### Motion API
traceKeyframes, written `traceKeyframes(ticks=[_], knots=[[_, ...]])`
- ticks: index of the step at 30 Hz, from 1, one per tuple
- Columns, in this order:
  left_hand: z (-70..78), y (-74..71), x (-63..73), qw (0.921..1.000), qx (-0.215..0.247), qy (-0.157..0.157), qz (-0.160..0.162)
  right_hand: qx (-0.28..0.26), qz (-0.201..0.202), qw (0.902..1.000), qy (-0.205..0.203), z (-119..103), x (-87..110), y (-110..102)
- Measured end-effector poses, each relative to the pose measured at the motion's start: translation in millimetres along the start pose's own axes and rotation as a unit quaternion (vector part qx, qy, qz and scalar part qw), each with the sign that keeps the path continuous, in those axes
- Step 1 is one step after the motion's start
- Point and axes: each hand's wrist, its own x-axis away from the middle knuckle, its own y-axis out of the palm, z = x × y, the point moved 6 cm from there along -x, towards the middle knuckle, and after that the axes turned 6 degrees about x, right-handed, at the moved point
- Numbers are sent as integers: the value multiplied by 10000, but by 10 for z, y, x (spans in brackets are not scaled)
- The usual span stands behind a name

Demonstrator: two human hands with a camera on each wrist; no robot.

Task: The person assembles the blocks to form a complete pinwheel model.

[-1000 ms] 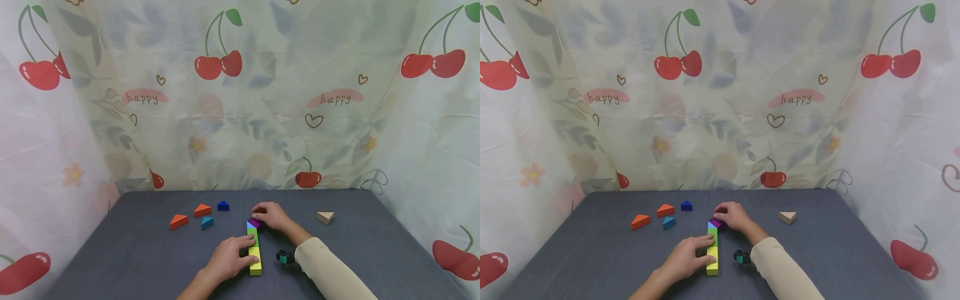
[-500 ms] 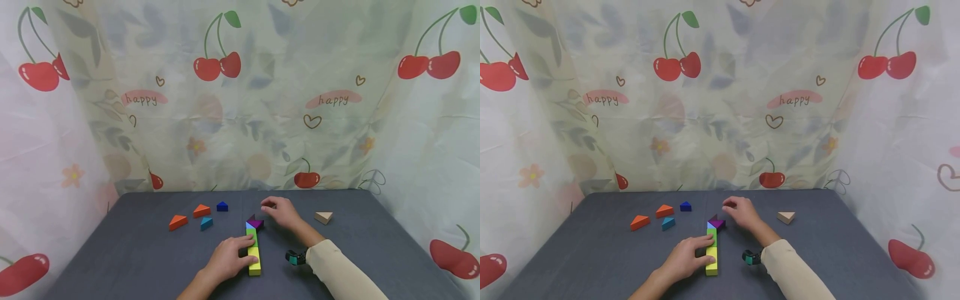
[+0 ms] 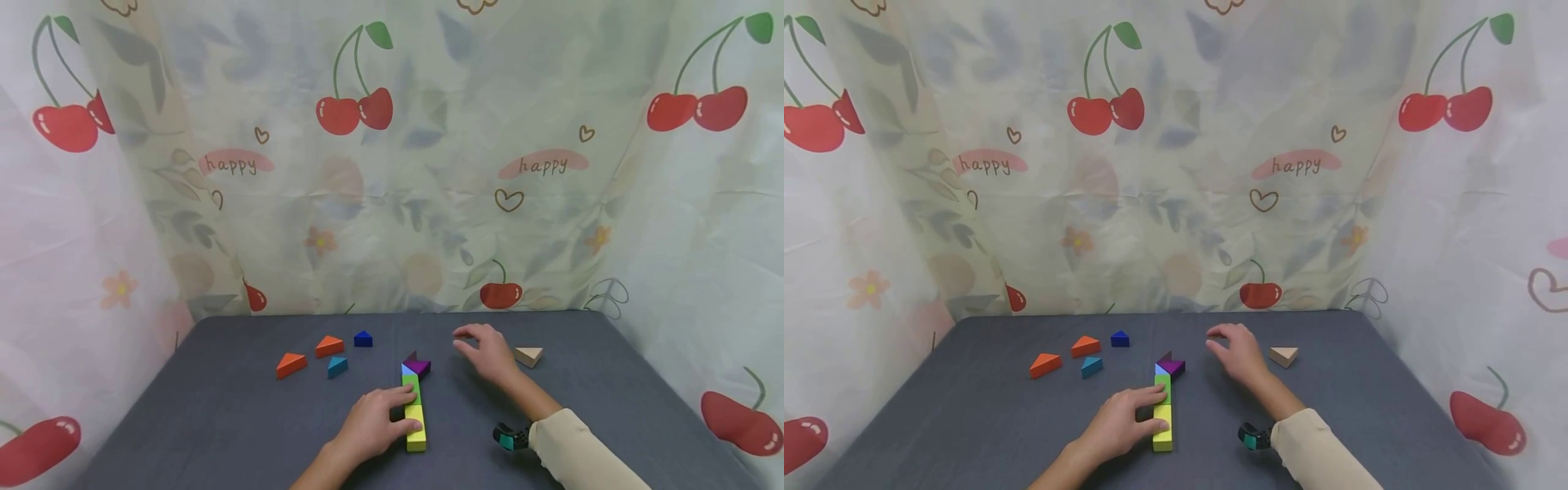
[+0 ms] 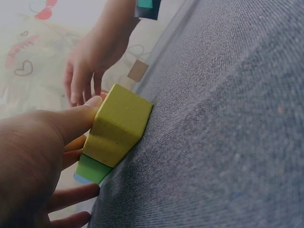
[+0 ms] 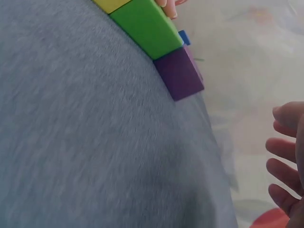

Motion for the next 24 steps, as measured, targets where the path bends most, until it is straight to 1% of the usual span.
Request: traceKeyframes(ticks=[4, 10, 14, 17, 21, 24], knots=[[-2, 4, 5, 10000, -2, -30, -16, 218, 165, 9996, -64, 96, 61, -56], [3, -5, 6, 10000, 16, 9, 6, 654, 283, 9971, -249, 251, 140, -118], [5, -5, 6, 10000, 15, 16, 10, 888, 339, 9951, -286, 344, 195, -182], [4, -3, 7, 10000, 18, 4, 1, 1055, 297, 9938, -161, 422, 241, -231], [2, 2, 6, 10000, 8, -13, -29, 1283, 179, 9915, 116, 544, 307, -284], [2, 4, 5, 10000, 25, -35, -47, 1414, 103, 9896, 224, 629, 350, -320]])
